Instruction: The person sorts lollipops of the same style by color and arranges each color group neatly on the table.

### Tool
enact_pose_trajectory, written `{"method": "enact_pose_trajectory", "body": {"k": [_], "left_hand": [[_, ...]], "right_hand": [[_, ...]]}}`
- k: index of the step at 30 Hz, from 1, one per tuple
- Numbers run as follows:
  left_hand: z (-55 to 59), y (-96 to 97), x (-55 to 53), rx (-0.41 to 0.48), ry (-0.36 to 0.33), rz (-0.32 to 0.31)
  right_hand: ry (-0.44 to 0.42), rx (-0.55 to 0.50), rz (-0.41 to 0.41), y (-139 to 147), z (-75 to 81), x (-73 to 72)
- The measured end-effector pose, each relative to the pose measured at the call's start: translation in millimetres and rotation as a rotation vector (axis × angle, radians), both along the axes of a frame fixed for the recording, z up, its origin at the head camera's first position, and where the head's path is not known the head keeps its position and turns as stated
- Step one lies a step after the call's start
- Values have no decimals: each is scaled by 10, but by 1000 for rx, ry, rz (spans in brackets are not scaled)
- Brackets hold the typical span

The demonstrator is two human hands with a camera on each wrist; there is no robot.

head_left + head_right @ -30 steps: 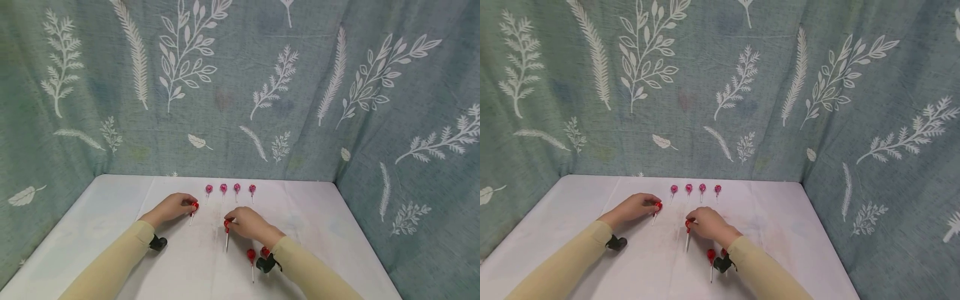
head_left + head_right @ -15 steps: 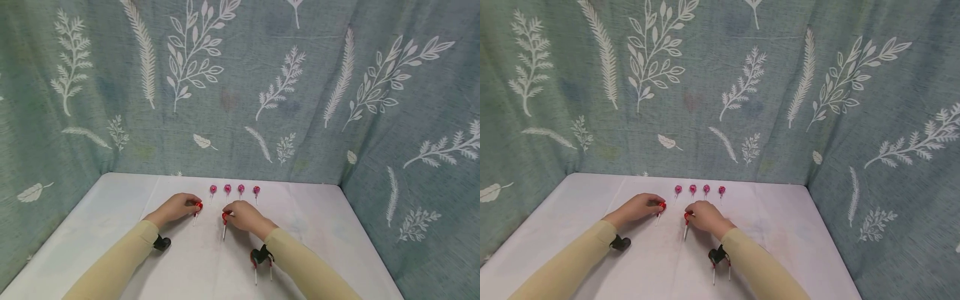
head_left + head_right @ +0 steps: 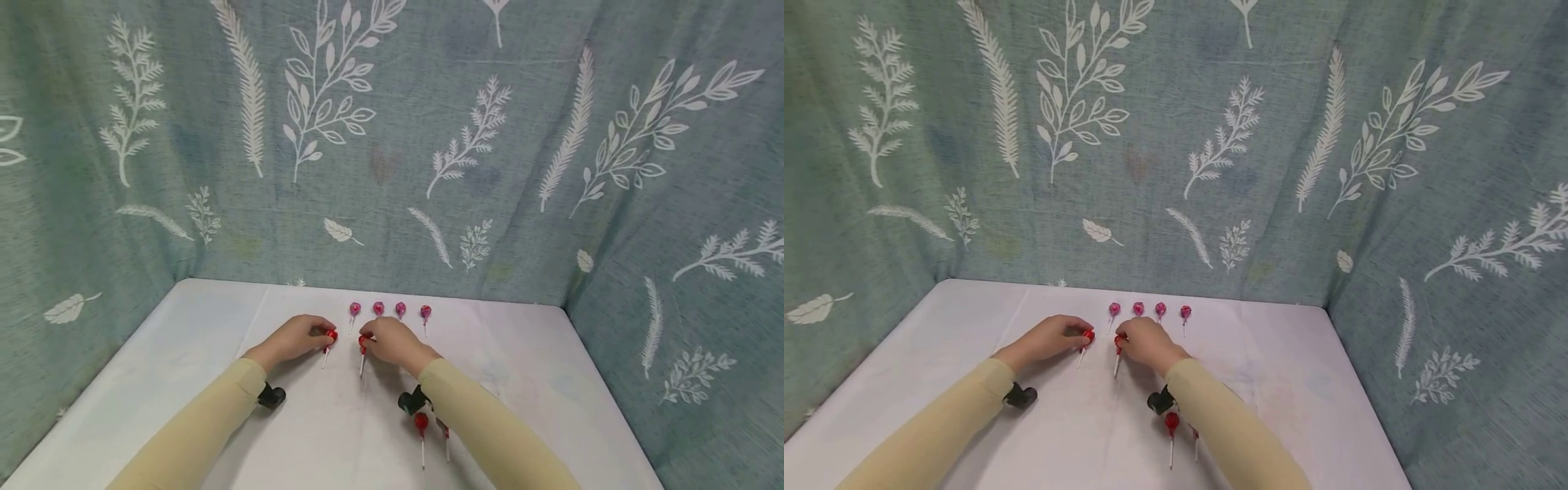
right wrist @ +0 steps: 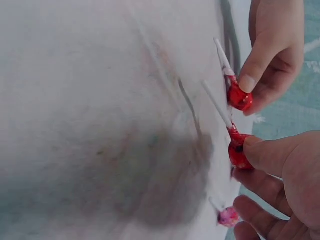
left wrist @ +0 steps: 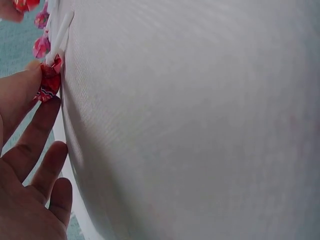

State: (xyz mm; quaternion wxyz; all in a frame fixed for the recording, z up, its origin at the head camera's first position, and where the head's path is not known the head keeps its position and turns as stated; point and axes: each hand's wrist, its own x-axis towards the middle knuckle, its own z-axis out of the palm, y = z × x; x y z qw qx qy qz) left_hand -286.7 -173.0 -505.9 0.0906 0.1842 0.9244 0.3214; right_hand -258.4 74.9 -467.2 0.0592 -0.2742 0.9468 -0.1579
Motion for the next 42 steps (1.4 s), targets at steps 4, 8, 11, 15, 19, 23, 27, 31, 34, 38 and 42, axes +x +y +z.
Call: {"method": "enact_pose_trajectory", "body": {"k": [4, 8, 11, 15, 19, 23, 27, 31, 34, 38, 42], "left_hand": [[1, 47, 14, -5, 6, 0], [-24, 101, 19, -11, 14, 8], [-37, 129, 25, -14, 21, 7], [-23, 143, 38, -12, 35, -3], [-15, 137, 53, -22, 64, -13], [-27, 114, 64, -36, 98, -19], [-42, 91, 66, -41, 108, -23], [-7, 77, 83, -16, 123, -20], [49, 75, 120, 10, 139, -9], [109, 100, 201, 31, 138, -5], [137, 141, 311, 43, 125, -13]], "right_hand": [[22, 23, 4, -32, -13, -64], [19, 57, -17, -48, -53, -112], [0, 78, -37, -51, -106, -125], [9, 77, -38, -38, -161, -127], [12, 63, -38, -29, -165, -114], [-14, 49, -46, -21, -144, -86], [-21, 26, -46, 19, -81, -45], [-12, -14, -28, 102, 13, 14], [2, -29, -15, 184, 50, 74], [7, -48, -12, 309, 55, 173], [-8, -78, -12, 432, 61, 282]]}}
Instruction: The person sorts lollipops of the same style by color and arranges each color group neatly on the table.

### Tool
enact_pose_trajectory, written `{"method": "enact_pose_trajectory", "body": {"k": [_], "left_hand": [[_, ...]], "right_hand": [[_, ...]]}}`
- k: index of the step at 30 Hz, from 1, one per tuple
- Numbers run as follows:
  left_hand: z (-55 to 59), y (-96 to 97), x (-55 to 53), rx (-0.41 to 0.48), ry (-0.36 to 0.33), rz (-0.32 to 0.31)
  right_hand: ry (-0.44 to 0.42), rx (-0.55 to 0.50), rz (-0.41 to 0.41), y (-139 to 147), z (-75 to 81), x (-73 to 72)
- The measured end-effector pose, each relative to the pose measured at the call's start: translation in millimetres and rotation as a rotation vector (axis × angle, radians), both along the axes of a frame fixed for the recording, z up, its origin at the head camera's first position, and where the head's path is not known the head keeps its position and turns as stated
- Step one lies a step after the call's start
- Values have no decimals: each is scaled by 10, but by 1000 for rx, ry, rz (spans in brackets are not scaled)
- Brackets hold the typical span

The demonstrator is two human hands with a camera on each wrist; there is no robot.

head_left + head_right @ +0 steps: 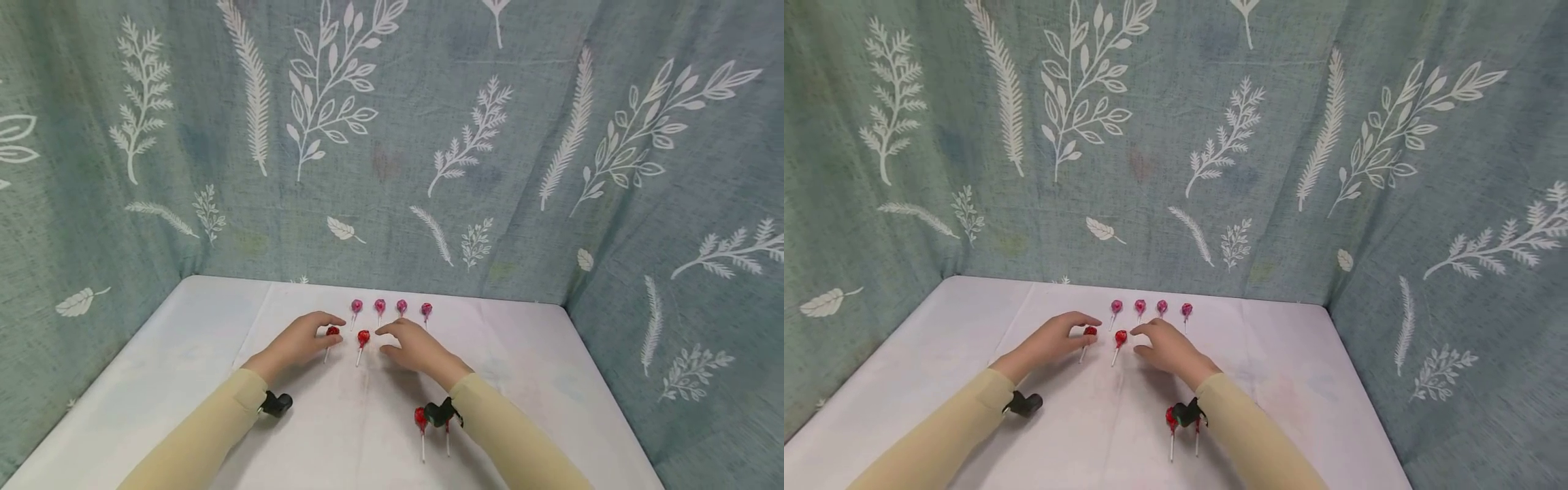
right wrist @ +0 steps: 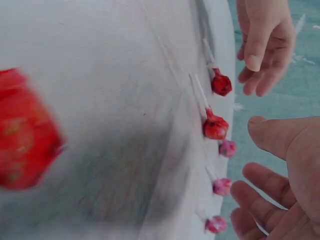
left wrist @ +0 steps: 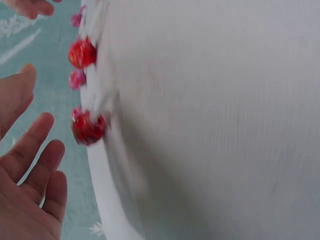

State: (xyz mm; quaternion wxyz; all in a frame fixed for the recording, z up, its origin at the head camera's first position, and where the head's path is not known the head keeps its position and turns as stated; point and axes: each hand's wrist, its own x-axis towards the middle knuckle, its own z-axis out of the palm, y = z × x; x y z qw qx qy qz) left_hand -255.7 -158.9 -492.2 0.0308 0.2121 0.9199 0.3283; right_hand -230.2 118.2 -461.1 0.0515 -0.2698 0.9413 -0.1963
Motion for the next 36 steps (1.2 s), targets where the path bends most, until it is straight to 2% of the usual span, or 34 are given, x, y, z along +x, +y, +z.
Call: {"method": "enact_pose_trajectory", "body": {"k": [5, 11, 18, 25, 36], "left_hand": [[41, 96, 144, 29, 6, -35], [54, 185, 276, 52, 2, -43], [69, 328, 400, 103, 36, -142], [102, 479, 529, 109, -12, -182], [-20, 799, 780, 142, -66, -277]], "right_hand": [[-15, -51, -14, 194, 35, 158], [-6, -96, -50, 404, 104, 339], [49, -156, -63, 673, 117, 524], [58, -174, -94, 920, 71, 670], [18, -165, -157, 1256, -27, 896]]}}
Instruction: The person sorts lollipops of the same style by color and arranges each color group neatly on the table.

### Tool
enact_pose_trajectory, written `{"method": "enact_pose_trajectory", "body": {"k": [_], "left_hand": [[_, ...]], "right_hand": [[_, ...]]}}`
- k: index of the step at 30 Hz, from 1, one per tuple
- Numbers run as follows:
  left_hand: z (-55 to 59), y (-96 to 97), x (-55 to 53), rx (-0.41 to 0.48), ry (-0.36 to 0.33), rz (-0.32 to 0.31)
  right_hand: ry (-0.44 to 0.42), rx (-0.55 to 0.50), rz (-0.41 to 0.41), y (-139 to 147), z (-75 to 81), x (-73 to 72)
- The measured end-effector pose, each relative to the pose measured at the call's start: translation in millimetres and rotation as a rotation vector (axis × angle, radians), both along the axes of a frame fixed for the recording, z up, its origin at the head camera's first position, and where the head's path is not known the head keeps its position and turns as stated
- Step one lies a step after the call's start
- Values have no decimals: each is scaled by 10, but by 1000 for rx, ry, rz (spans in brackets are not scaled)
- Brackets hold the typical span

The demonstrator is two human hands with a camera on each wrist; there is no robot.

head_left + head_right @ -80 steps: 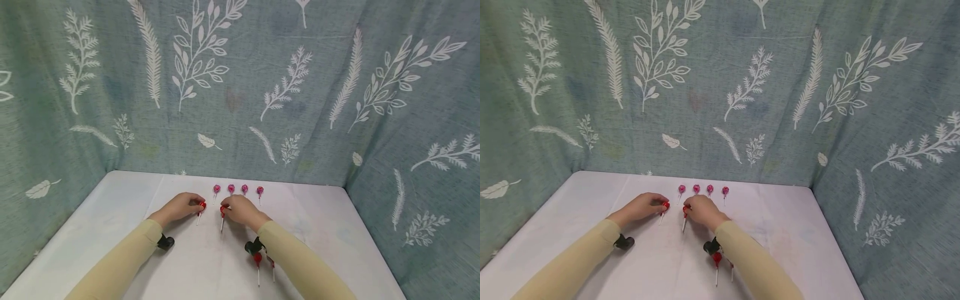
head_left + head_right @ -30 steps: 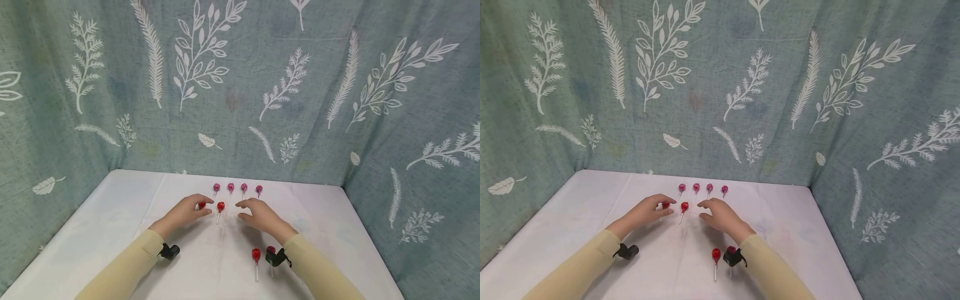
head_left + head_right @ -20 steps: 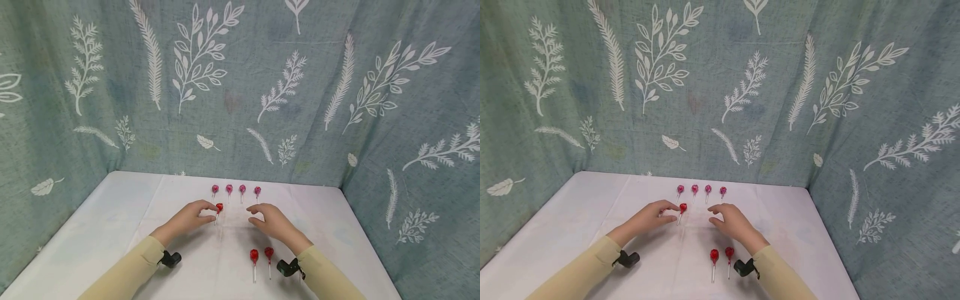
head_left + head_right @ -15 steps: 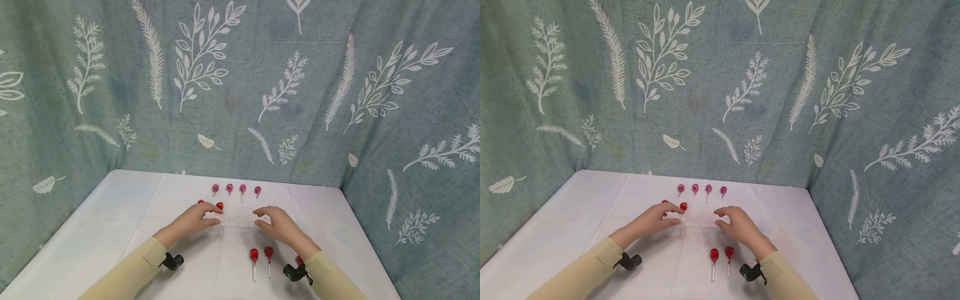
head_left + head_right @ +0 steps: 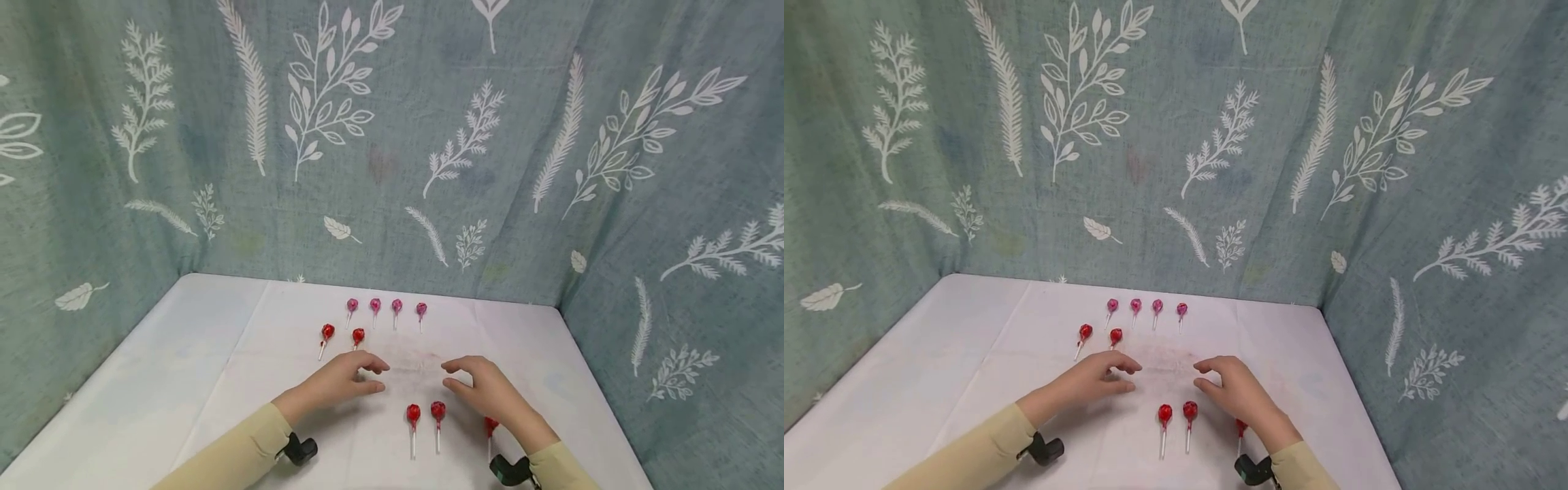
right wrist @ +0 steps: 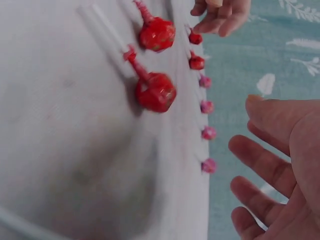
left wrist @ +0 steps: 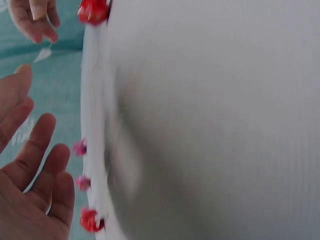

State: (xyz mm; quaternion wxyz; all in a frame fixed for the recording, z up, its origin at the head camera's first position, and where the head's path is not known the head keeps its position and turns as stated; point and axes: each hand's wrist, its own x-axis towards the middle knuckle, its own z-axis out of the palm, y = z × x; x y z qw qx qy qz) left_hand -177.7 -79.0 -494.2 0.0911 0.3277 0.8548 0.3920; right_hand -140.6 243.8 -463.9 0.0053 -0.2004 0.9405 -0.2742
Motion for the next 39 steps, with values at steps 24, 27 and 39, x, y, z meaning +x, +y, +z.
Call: {"method": "enact_pose_trajectory", "body": {"k": [24, 27, 39], "left_hand": [[-103, 608, 187, -130, 99, -111], [-101, 631, 190, -147, 128, -114], [-108, 650, 161, -162, 167, -141]], "right_hand": [[-3, 67, 161, -4, -284, 140], [-5, 66, 180, -34, -288, 149], [5, 69, 189, -61, -330, 156]]}}
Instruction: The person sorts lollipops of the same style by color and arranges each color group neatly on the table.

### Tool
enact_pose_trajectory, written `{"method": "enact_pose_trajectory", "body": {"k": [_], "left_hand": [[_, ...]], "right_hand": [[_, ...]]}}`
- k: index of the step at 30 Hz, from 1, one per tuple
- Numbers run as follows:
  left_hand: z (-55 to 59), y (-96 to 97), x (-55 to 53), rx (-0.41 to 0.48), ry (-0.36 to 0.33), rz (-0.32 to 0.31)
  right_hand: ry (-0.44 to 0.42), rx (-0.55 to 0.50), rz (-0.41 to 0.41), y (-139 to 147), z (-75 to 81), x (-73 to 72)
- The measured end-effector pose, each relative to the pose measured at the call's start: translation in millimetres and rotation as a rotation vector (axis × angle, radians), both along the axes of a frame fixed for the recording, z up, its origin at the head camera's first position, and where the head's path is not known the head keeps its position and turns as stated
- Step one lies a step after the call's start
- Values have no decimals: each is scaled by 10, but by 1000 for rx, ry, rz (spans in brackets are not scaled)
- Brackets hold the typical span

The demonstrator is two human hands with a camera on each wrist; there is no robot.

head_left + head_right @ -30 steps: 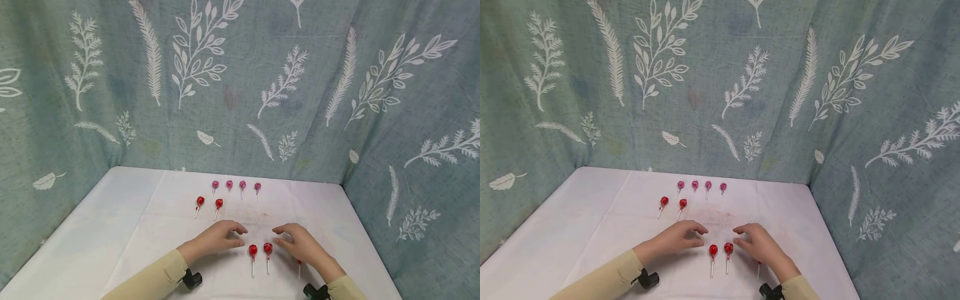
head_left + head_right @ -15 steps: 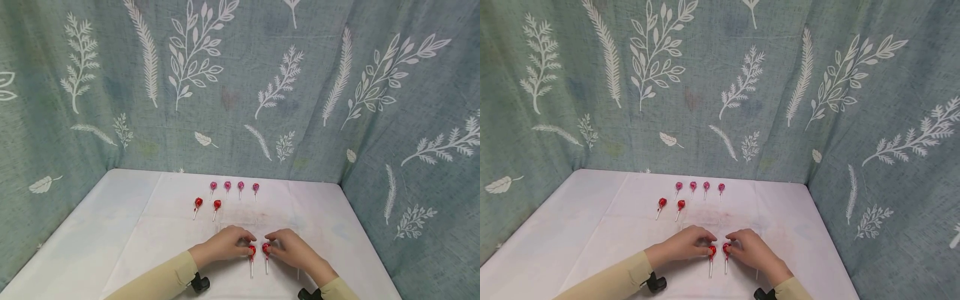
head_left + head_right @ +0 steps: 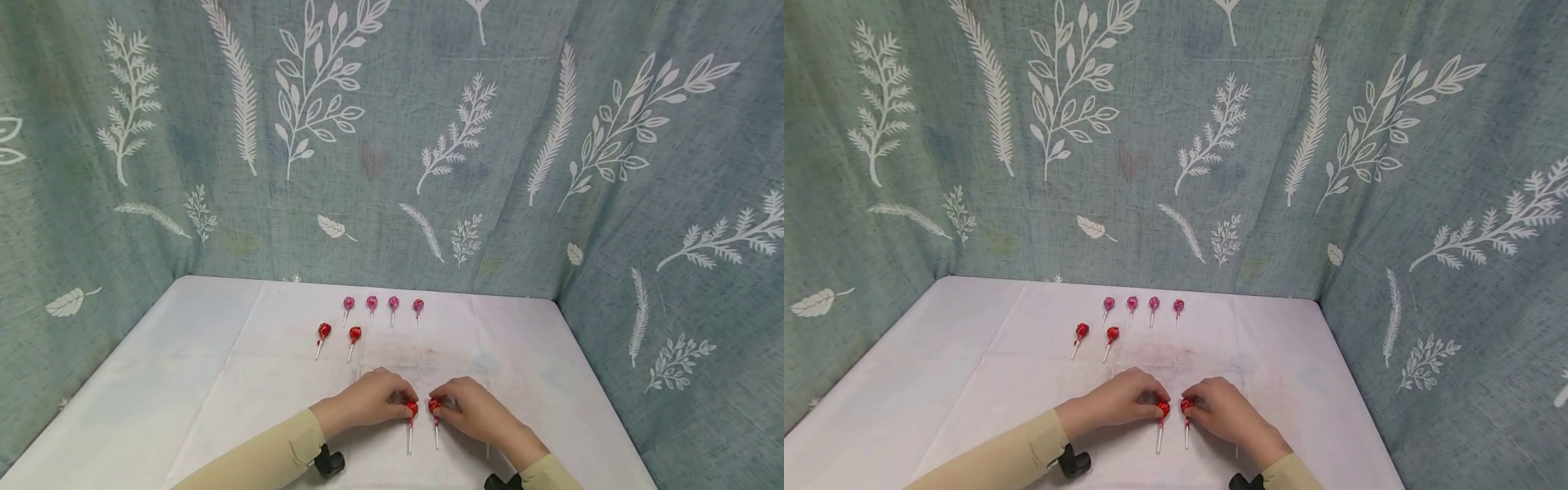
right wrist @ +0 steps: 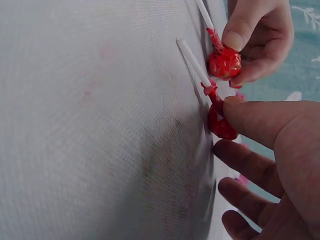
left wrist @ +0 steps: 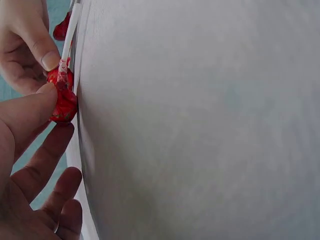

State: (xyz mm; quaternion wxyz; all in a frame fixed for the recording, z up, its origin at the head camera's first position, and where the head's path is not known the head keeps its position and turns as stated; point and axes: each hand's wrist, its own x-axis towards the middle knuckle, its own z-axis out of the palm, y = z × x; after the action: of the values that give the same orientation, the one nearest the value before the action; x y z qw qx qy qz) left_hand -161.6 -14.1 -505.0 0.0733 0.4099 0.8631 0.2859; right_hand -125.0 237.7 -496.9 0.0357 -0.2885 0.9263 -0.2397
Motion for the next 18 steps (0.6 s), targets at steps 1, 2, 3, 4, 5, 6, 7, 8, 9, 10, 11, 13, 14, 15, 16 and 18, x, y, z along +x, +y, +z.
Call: {"method": "enact_pose_trajectory", "body": {"k": [1, 2, 3, 4, 5, 6, 7, 8, 9, 10, 11, 13, 14, 15, 16, 18], "left_hand": [[7, -3, -4, -2, -5, 1], [19, -7, -8, -2, -10, 3], [30, -11, -14, 0, -16, 5], [41, -14, -20, 3, -22, 7], [57, -19, -27, 4, -30, 11], [72, -24, -36, 10, -35, 14], [89, -30, -48, 17, -39, 16], [105, -36, -62, 23, -42, 22], [119, -42, -78, 27, -46, 27], [134, -48, -98, 30, -45, 32], [150, -55, -120, 29, -44, 39], [175, -67, -182, 21, -35, 53], [190, -77, -218, 14, -28, 60], [216, -84, -254, 6, -23, 67], [238, -93, -294, 3, -14, 74], [290, -110, -376, 1, -5, 83]], "right_hand": [[3, 2, 1, 1, -3, -2], [5, 3, 0, 1, -9, -5], [7, 3, 1, 1, -11, -7], [11, 4, 3, 2, -14, -8], [15, 3, 5, 3, -15, -9], [20, 2, 8, 3, -15, -11], [22, 0, 11, 3, -13, -13], [22, 0, 13, 3, -10, -15], [20, -1, 15, 3, -5, -17], [15, 0, 14, 3, 0, -20], [6, -2, 12, 3, 5, -22], [-13, 4, 2, -2, 7, -27], [-22, 3, 0, -4, 6, -29], [-33, 3, -5, -10, 8, -30], [-42, 5, -9, -17, 9, -31], [-55, 6, -14, -28, 2, -33]]}}
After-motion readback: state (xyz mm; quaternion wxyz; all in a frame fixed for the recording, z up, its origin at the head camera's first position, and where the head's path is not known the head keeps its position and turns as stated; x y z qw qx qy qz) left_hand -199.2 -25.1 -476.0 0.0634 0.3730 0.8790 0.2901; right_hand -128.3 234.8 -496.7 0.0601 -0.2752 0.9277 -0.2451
